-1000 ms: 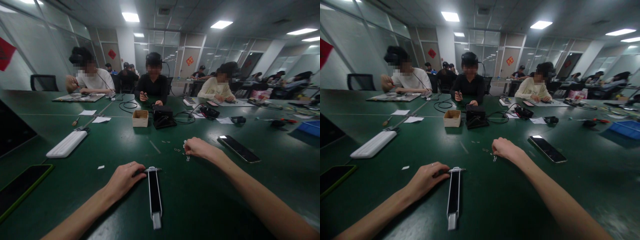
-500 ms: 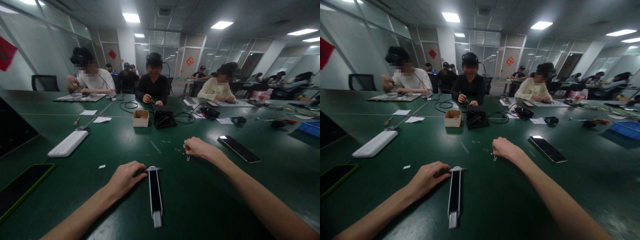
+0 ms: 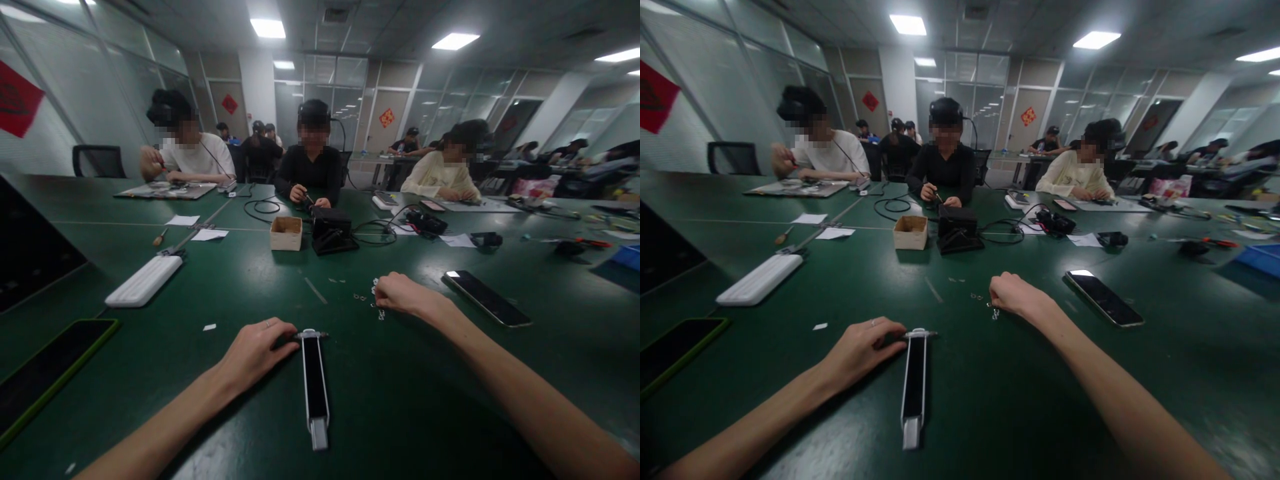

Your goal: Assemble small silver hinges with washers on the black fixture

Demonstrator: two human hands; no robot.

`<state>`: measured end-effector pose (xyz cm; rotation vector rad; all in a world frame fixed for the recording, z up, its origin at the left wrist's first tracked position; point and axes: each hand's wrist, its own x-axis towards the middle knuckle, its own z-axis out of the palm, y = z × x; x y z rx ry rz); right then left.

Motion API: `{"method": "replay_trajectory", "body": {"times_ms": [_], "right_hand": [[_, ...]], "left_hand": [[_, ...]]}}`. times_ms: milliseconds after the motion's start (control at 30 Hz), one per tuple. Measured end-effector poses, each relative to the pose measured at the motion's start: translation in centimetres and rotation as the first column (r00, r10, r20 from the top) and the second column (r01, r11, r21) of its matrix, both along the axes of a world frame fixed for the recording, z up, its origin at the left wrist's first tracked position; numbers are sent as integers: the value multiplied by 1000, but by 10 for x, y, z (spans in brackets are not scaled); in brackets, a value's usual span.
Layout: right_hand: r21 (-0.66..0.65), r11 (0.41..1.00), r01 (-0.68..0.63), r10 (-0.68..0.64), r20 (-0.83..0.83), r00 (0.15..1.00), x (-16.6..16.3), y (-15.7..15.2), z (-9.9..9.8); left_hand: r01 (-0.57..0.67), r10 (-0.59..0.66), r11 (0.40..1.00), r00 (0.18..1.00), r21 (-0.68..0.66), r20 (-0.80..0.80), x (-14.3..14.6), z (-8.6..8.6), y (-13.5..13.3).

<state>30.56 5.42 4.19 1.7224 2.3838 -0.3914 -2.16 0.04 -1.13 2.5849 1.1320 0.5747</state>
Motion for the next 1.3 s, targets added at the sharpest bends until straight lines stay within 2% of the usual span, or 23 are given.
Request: {"method": "replay_trajectory", "body": {"times_ms": [333, 1000, 1300], "right_hand": [[15, 999, 28, -29, 28, 999, -3, 6, -13], [-87, 996, 36, -44, -88, 995, 5, 2, 3], [-109, 992, -58, 36, -194, 980, 3, 0, 8]], "left_hand": [[-5, 5, 1000, 1000, -23, 1, 1, 1, -2], [-15, 15, 999, 1000, -34, -14, 4, 10, -6], [-4, 5, 999, 1000, -32, 4, 4, 10, -6]]}}
